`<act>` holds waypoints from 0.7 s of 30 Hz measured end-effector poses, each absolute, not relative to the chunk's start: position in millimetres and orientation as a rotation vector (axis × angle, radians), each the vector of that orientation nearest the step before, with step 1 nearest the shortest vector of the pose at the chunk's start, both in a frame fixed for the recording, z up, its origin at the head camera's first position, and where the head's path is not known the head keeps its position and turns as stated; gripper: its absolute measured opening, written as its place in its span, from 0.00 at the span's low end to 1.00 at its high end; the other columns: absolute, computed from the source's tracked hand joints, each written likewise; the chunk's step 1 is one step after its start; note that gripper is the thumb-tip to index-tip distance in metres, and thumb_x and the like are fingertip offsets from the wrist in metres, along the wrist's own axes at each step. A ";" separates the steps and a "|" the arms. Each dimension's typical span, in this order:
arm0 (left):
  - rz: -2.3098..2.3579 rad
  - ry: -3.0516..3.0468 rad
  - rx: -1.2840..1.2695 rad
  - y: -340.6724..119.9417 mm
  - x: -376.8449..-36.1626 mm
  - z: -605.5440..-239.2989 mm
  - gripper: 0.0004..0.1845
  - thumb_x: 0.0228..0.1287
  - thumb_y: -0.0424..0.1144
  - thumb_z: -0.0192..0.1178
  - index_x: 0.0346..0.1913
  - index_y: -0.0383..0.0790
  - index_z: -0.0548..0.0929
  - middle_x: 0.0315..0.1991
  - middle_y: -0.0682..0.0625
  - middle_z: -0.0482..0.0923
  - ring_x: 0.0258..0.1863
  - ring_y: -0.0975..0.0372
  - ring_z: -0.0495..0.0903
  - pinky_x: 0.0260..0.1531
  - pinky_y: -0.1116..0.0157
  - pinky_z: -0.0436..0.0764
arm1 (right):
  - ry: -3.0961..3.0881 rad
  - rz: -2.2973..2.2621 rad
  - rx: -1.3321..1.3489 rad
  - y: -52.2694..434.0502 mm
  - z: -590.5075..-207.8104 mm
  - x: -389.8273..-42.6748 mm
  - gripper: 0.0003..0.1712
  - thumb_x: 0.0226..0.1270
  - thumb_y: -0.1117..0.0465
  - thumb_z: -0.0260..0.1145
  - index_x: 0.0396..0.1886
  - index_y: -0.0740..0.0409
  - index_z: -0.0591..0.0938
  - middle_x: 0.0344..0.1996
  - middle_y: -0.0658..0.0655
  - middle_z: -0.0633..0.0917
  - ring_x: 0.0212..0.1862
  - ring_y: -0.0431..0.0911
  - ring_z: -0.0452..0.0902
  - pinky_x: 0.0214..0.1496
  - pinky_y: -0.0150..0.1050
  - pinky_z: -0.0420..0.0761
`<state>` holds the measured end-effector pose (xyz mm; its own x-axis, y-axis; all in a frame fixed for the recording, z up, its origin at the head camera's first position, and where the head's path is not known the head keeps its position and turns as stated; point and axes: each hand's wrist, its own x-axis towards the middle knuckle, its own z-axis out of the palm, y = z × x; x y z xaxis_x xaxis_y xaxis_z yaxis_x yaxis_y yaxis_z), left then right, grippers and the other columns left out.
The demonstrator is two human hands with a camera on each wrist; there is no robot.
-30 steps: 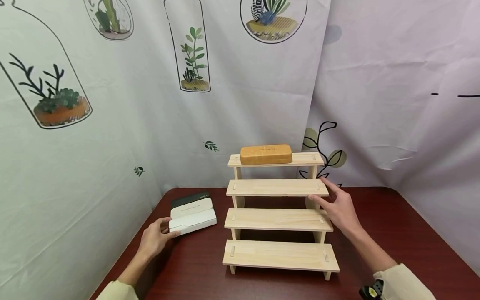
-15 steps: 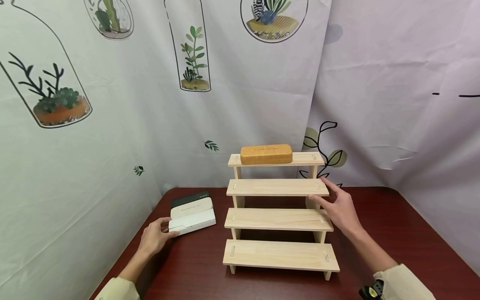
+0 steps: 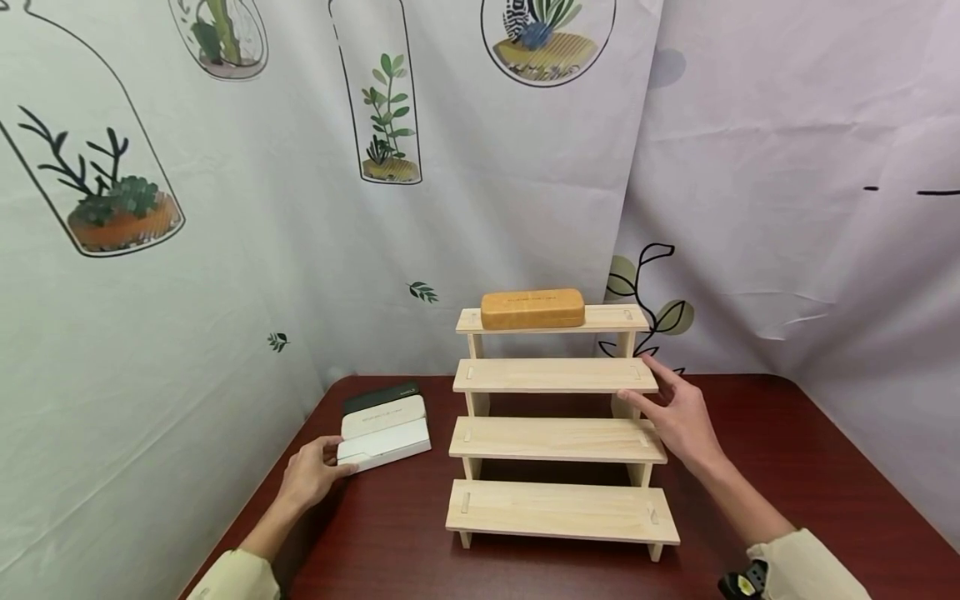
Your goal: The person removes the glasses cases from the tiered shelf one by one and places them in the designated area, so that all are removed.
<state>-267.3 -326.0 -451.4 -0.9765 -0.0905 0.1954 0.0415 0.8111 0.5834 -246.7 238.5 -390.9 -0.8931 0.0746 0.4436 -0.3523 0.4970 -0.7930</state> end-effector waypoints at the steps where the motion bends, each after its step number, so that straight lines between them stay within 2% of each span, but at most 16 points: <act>1: -0.897 -2.786 0.041 -326.2 -267.8 -451.3 0.33 0.59 0.33 0.79 0.64 0.21 0.79 0.58 0.27 0.82 0.54 0.40 0.86 0.54 0.42 0.82 | -2.322 1.372 0.227 238.6 -391.0 -246.5 0.48 0.72 0.51 0.76 0.83 0.62 0.64 0.75 0.70 0.72 0.75 0.63 0.69 0.52 0.12 0.68; 21: -0.830 -2.825 0.054 -331.0 -277.0 -447.8 0.33 0.61 0.34 0.78 0.65 0.21 0.78 0.58 0.25 0.81 0.56 0.37 0.84 0.55 0.40 0.81 | -2.323 1.375 0.225 238.8 -391.9 -247.8 0.49 0.72 0.51 0.76 0.83 0.61 0.64 0.76 0.70 0.70 0.75 0.63 0.69 0.53 0.13 0.69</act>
